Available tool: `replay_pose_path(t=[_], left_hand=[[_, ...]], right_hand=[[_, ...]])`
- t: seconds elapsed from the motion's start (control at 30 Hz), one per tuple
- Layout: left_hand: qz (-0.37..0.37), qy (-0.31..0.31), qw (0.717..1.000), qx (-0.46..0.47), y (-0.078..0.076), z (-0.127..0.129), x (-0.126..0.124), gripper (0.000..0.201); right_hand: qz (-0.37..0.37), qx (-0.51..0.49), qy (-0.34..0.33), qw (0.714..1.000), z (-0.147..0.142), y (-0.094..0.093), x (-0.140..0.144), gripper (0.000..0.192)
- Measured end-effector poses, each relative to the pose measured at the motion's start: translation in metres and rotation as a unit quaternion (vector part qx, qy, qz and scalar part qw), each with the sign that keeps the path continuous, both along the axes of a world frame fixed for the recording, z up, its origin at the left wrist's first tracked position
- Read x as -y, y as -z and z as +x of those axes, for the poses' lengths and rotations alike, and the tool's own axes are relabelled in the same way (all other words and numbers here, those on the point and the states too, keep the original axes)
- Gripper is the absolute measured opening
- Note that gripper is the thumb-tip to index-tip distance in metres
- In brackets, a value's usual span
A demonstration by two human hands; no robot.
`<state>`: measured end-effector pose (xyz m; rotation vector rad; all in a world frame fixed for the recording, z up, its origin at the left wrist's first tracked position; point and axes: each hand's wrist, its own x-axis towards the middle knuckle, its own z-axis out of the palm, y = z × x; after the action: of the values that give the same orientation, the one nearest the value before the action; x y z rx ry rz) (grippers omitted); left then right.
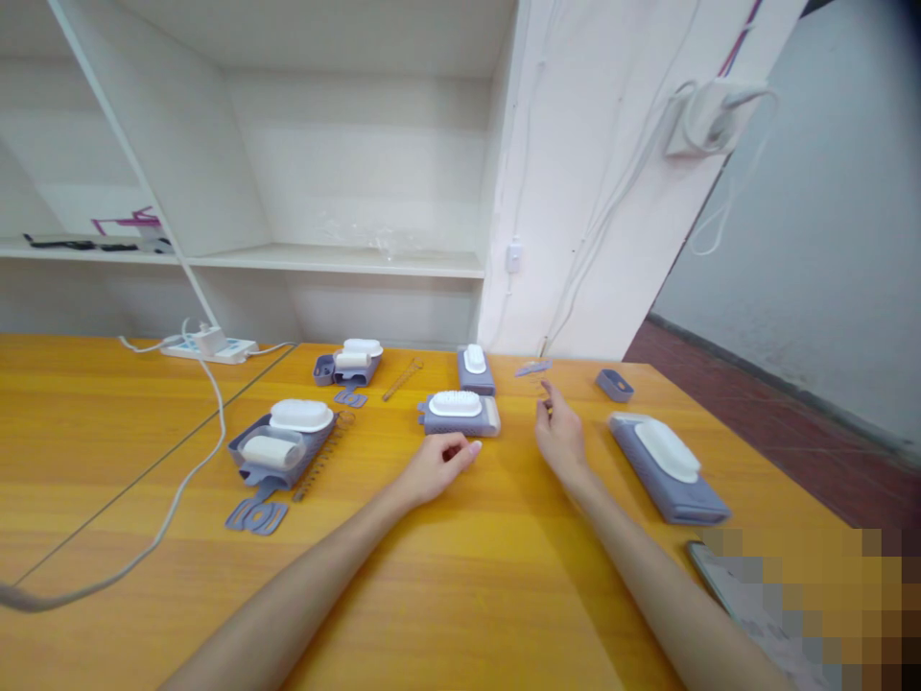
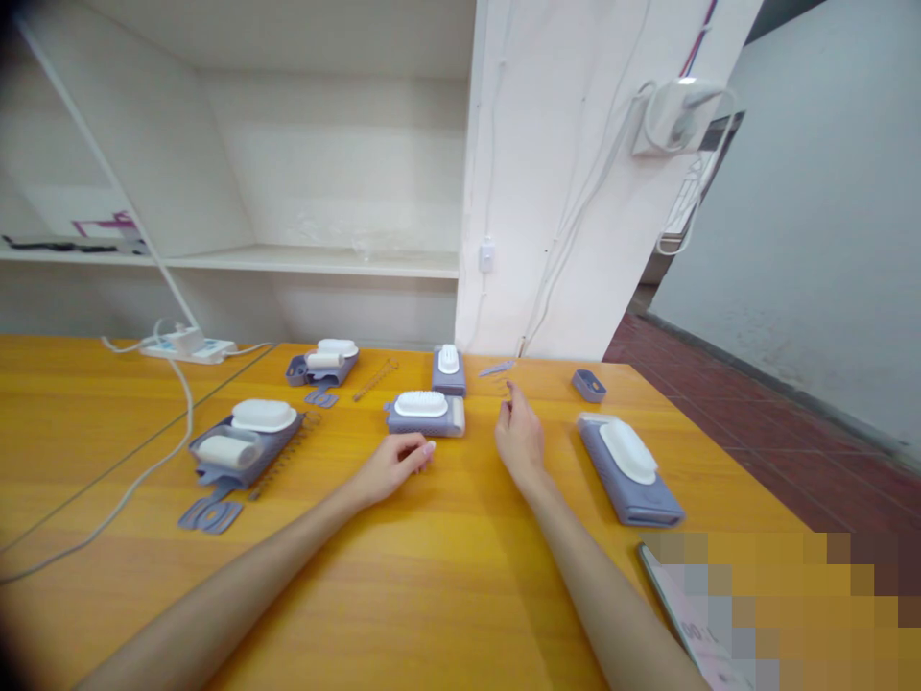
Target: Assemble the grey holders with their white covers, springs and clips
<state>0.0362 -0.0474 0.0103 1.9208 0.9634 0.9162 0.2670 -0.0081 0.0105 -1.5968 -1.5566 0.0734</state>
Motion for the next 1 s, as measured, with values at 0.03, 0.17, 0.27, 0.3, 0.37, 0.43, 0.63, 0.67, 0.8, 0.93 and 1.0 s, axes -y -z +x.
replay_pose_path(t=[0.03,0.17,0.27,0.3,0.37,0.43,0.63,0.67,0.8,0.93,1.0], left_hand=[[0.004,-0.002,1.0,-0.006,0.0,0.0,0.0,0.045],[0.012,-0.009,1.0,-0.017,-0.002,0.001,0.002,0.044],[0.014,-0.013,1.0,-0.021,-0.002,0.001,0.003,0.044],[0.015,-0.014,1.0,-0.022,-0.002,0.001,0.004,0.044],[0.018,-0.017,0.999,-0.026,-0.002,0.001,0.004,0.044],[0.018,-0.019,0.999,-0.03,-0.002,0.001,0.004,0.044],[0.016,-0.024,0.999,-0.035,0.0,0.001,0.004,0.044],[0.016,-0.024,0.999,-0.035,-0.001,0.001,0.004,0.044],[0.014,-0.023,0.999,-0.034,-0.002,0.001,0.005,0.045],[0.009,-0.022,0.999,-0.033,-0.002,0.0,0.005,0.044],[0.008,-0.021,0.999,-0.033,-0.002,0.0,0.005,0.044]], right_hand=[[-0.013,0.015,0.025,1.0,0.006,-0.003,-0.005,0.044],[-0.076,0.058,0.13,0.987,0.033,-0.02,-0.027,0.045],[-0.119,0.093,0.19,0.97,0.052,-0.033,-0.044,0.044],[-0.141,0.107,0.202,0.963,0.057,-0.036,-0.048,0.042],[-0.167,0.115,0.209,0.957,0.068,-0.042,-0.056,0.037],[-0.193,0.122,0.213,0.95,0.079,-0.044,-0.062,0.036],[-0.246,0.213,0.223,0.919,0.112,-0.036,-0.077,0.038],[-0.257,0.223,0.219,0.915,0.118,-0.034,-0.08,0.037],[-0.303,0.208,0.202,0.908,0.135,-0.026,-0.092,0.033],[-0.346,0.154,0.209,0.902,0.145,-0.021,-0.1,0.03],[-0.35,0.139,0.216,0.901,0.148,-0.021,-0.101,0.027]])
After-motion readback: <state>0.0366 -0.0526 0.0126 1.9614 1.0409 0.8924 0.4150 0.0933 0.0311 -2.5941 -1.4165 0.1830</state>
